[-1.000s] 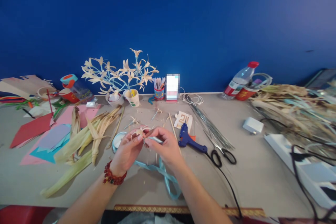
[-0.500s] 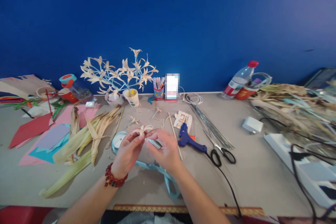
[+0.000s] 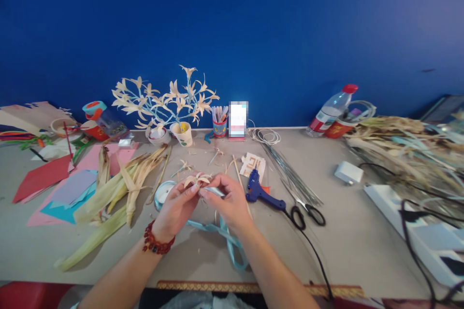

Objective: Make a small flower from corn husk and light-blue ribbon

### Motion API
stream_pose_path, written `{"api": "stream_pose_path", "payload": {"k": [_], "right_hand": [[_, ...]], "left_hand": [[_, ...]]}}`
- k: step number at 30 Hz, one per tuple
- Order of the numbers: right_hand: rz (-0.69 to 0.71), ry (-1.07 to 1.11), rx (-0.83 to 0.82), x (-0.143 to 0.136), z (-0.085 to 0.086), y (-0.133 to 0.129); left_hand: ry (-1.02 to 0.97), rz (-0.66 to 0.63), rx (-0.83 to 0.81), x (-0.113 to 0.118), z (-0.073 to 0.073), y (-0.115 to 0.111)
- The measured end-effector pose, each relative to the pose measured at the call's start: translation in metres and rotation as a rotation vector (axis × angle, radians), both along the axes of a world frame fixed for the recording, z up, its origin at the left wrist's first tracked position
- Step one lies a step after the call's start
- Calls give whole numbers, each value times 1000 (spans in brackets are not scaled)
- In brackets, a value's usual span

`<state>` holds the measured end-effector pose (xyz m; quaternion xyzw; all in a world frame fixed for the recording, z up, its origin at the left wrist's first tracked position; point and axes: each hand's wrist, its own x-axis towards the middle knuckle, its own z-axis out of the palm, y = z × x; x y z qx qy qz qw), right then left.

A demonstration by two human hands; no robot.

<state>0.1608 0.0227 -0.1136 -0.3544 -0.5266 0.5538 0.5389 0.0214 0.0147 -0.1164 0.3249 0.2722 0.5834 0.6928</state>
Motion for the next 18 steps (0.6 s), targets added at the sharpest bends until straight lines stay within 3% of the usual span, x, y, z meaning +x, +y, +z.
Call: {"api": "stream_pose_path", "payload": {"k": [8, 18], "right_hand": [[-101, -179, 278, 0, 0, -3], [38, -23, 37, 3, 6, 3]], "left_hand": [[62, 87, -3, 1, -4, -2], [61, 98, -8, 0, -2, 0]]}}
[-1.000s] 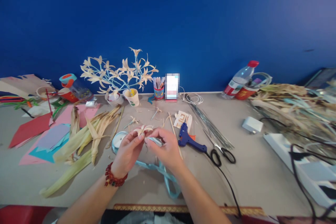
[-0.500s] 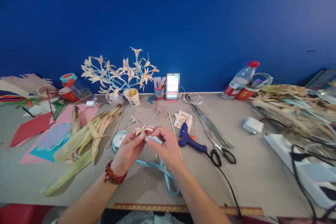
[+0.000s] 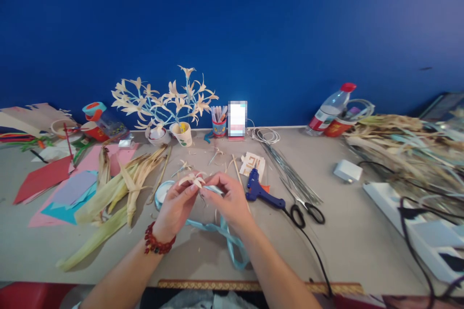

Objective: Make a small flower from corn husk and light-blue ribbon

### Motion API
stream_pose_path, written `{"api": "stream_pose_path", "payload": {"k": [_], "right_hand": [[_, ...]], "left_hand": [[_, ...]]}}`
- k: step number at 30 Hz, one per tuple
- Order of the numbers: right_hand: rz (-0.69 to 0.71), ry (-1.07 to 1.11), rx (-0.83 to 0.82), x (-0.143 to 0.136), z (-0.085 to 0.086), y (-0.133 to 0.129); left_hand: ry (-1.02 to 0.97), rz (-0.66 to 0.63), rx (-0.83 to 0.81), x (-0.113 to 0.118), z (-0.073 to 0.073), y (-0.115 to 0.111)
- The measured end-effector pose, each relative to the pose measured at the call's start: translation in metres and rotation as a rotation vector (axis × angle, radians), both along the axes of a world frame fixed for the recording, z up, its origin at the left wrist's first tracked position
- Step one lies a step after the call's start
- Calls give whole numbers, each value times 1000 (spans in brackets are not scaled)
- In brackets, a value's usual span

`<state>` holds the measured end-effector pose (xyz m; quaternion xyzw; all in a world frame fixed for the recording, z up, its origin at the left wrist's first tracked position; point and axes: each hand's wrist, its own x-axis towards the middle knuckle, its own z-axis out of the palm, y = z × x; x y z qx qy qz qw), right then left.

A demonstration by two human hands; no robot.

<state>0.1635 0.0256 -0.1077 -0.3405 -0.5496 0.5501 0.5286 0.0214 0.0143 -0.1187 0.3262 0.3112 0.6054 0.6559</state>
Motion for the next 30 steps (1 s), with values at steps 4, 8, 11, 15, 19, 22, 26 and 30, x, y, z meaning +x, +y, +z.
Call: {"api": "stream_pose_path", "payload": {"k": [4, 8, 11, 15, 19, 22, 26, 30], "right_hand": [[43, 98, -99, -1, 0, 1], [52, 109, -139, -3, -1, 0], [26, 95, -127, -4, -1, 0], [20, 110, -108, -4, -2, 0], [31, 104, -102, -4, -2, 1], [-2, 92, -75, -5, -2, 0], [-111, 5, 34, -7, -1, -4], [-157, -38, 135, -6, 2, -7]], "left_hand": [[2, 52, -7, 0, -1, 1], [9, 64, -14, 0, -2, 2], [16, 46, 6, 0, 0, 2], [21, 18, 34, 0, 2, 1], [23, 12, 41, 0, 2, 2], [-2, 11, 13, 0, 1, 2], [-15, 18, -29, 1, 1, 1], [-27, 7, -53, 1, 0, 0]]}}
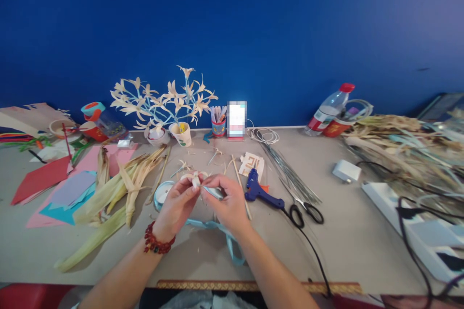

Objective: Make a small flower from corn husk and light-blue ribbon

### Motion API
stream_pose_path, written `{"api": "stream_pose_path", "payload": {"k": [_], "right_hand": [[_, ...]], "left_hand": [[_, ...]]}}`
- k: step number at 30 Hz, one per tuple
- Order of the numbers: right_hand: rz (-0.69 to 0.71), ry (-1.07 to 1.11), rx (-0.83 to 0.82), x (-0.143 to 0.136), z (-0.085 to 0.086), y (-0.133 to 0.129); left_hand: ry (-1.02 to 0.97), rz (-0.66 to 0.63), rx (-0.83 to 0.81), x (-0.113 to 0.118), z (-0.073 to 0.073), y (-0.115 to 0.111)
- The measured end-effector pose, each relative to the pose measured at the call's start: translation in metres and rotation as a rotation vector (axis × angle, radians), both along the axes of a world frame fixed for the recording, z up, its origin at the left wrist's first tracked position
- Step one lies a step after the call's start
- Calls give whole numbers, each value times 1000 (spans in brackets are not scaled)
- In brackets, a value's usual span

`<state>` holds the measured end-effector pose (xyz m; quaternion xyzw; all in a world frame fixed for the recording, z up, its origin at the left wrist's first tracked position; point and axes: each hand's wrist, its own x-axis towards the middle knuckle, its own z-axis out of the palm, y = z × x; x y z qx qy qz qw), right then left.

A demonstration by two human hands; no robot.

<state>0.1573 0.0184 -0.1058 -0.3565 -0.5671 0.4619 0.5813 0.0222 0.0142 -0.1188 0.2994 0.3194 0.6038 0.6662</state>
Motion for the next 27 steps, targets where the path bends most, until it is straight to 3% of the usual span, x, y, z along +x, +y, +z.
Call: {"api": "stream_pose_path", "payload": {"k": [4, 10, 19, 23, 27], "right_hand": [[20, -39, -22, 2, 1, 2], [161, 76, -208, 5, -7, 8], [91, -1, -86, 3, 3, 4], [156, 37, -157, 5, -1, 7], [212, 90, -241, 7, -4, 8]], "left_hand": [[23, 24, -2, 0, 0, 0], [21, -13, 39, -1, 1, 1], [54, 59, -11, 1, 0, 0], [48, 43, 61, 1, 2, 1], [44, 20, 27, -1, 3, 1]]}}
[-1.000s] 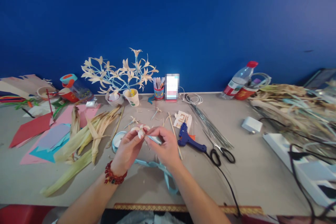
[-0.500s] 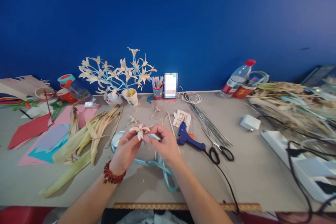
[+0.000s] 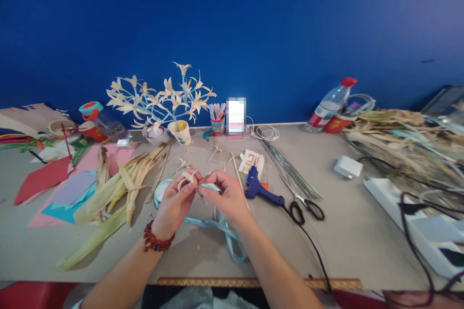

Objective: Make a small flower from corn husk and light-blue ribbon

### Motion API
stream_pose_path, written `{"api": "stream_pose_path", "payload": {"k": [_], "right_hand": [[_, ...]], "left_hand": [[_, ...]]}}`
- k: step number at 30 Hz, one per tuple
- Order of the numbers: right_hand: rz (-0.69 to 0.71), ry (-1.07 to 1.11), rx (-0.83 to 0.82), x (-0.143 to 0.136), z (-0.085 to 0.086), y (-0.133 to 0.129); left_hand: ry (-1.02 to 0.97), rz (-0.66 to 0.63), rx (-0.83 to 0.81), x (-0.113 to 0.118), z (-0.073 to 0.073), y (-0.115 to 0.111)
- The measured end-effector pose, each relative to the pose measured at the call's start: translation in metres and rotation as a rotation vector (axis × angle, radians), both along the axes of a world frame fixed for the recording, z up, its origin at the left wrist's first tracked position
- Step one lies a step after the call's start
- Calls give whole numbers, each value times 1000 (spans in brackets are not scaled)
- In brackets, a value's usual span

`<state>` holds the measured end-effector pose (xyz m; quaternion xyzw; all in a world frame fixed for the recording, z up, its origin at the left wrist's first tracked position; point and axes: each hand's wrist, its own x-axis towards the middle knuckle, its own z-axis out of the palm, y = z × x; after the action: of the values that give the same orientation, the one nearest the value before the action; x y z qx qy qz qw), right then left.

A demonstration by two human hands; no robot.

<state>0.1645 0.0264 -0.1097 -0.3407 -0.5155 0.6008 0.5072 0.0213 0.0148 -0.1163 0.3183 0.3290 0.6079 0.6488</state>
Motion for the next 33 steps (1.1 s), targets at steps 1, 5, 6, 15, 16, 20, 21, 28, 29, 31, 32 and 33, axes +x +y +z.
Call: {"api": "stream_pose_path", "payload": {"k": [1, 5, 6, 15, 16, 20, 21, 28, 29, 31, 32, 33], "right_hand": [[3, 8, -20, 0, 0, 0], [13, 37, -65, -1, 2, -1], [15, 41, -67, -2, 3, -1], [-8, 107, -70, -6, 1, -1], [0, 130, -87, -7, 0, -1], [31, 242, -151, -10, -4, -2], [25, 254, -145, -10, -5, -2], [-78, 118, 48, -9, -5, -2], [-83, 103, 65, -9, -5, -2], [-90, 87, 85, -9, -3, -3], [-89, 83, 86, -9, -3, -3], [-86, 82, 79, -9, -3, -3]], "left_hand": [[-6, -8, -10, -1, 0, 0], [-17, -27, -10, -1, 1, 0], [-8, -18, -5, -1, 1, 0], [27, 4, 55, 0, 3, 0], [25, 4, 60, 0, 4, 0], [15, 1, 87, 1, 2, -1], [10, -2, 95, 1, 1, 0], [10, -4, 54, 2, -4, 1], [19, 7, 48, 2, -3, 1], [31, 28, 45, 1, -3, 1], [31, 34, 47, 1, -2, 1], [27, 32, 50, 1, -2, 1]]}}
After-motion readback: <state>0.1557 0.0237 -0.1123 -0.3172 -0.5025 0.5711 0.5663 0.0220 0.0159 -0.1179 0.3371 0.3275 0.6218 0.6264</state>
